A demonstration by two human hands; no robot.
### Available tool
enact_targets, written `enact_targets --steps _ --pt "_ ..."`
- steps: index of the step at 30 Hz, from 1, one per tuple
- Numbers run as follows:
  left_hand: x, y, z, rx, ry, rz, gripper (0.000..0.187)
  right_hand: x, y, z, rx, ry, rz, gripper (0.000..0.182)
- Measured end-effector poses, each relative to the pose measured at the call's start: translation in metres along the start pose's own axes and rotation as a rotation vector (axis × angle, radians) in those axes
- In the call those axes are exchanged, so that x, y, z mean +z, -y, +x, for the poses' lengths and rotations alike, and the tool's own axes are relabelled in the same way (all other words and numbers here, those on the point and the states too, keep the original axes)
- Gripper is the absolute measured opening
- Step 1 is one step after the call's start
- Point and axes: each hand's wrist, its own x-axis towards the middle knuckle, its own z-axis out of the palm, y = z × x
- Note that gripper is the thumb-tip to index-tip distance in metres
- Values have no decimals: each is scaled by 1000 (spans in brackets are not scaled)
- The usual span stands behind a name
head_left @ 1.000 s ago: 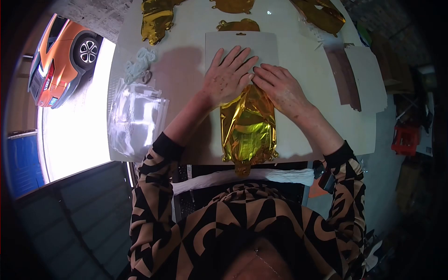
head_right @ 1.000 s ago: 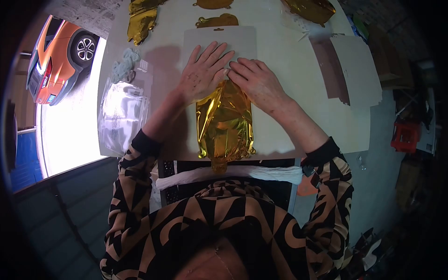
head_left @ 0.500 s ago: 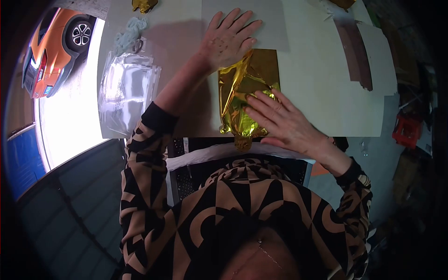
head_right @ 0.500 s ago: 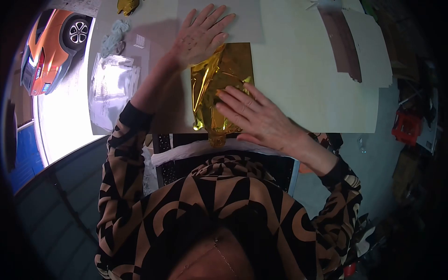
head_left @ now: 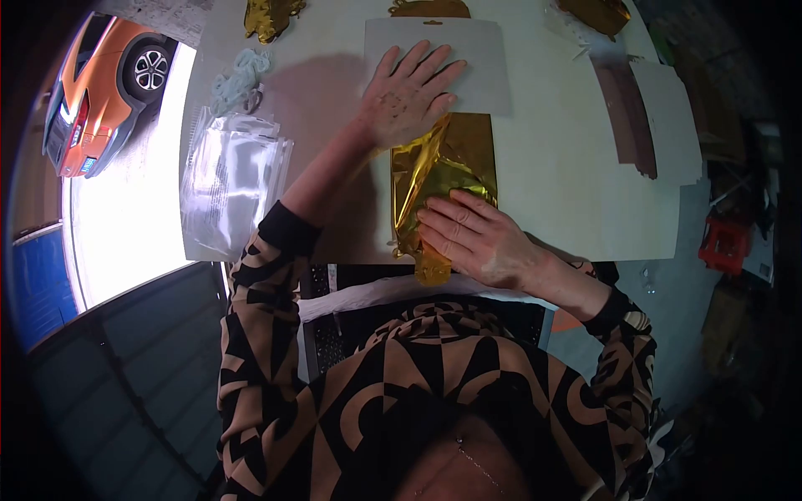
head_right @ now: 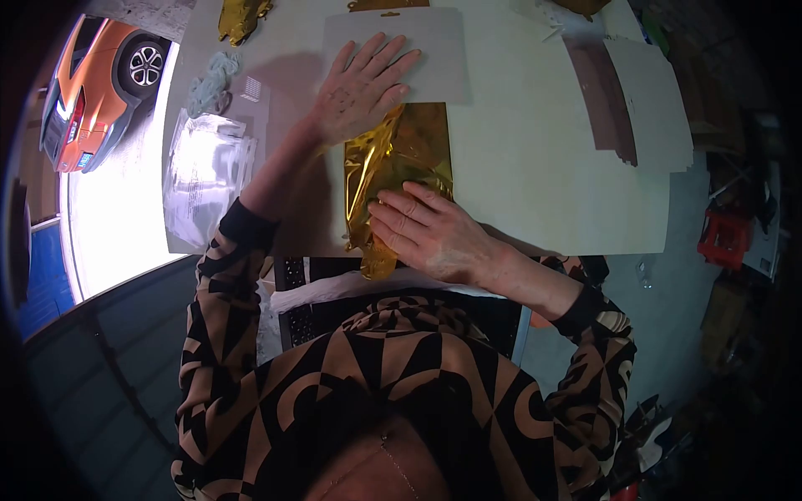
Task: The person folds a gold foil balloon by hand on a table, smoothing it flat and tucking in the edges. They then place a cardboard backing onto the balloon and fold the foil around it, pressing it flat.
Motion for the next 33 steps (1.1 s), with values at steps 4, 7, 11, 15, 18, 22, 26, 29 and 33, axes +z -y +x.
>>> enact_targets --steps 4,7,11,15,18,22,26,29,33 --pt "3 3 0 -41 61 -119 60 -36 -10 22 30 -41 114 37" --pt "-5 4 5 -111 157 -318 63 -67 -27 47 40 -108 263 28" --pt "-7 23 3 -46 176 -494 63 -105 -57 78 188 5 398 32" --pt "6 57 -8 254 91 -883 61 -150 -93 119 458 343 551 42" --pt "-51 39 -5 -388 338 -1501 70 -151 -135 139 451 284 674 45" --pt "-28 58 -6 -352 203 -1835 82 -138 -207 164 472 225 821 36" --pt "-50 49 5 -488 213 -2064 74 -98 -285 143 274 67 1126 39" --pt "-60 40 6 -475 249 -1568 73 -76 -321 140 250 93 1244 46" --pt "-61 43 8 -606 442 -1129 65 -62 -347 132 189 193 1368 45"
